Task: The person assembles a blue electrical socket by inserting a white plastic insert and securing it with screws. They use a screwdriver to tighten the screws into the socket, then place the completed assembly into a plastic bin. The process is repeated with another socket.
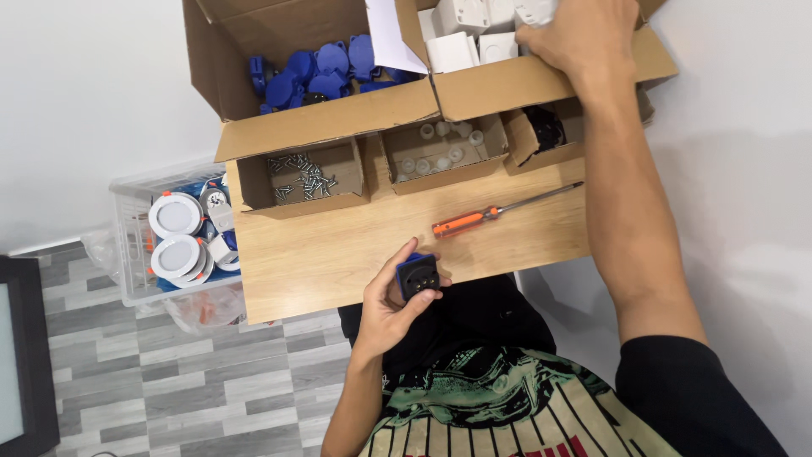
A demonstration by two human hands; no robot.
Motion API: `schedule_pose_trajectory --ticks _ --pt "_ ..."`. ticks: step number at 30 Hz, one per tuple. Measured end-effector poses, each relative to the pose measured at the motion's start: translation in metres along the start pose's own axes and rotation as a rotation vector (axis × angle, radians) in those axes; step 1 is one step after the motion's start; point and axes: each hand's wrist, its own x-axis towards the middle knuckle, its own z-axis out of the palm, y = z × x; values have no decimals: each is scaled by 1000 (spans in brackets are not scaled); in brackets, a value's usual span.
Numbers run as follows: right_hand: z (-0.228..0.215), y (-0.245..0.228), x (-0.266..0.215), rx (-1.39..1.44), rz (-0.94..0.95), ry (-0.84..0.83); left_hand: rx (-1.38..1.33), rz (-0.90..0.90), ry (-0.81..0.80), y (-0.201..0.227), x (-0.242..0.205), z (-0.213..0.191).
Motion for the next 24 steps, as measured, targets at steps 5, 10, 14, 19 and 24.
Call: schedule_pose_trajectory --ticks 5,10,14,19,24 --pt "-72 -14 -33 413 127 -57 -53 33 -14 -4 -2 -15" --pt "-95 -19 -94 1201 -149 -11 -189 57 -8 -7 -2 -24" --pt "-88 -22 -146 1323 -209 -51 -129 121 -46 5 1 -25" --pt "-40 -35 -201 1516 -76 -215 -96 191 61 -2 8 -27" --pt "-19 -85 -242 1777 -221 -294 164 300 54 9 9 -34"
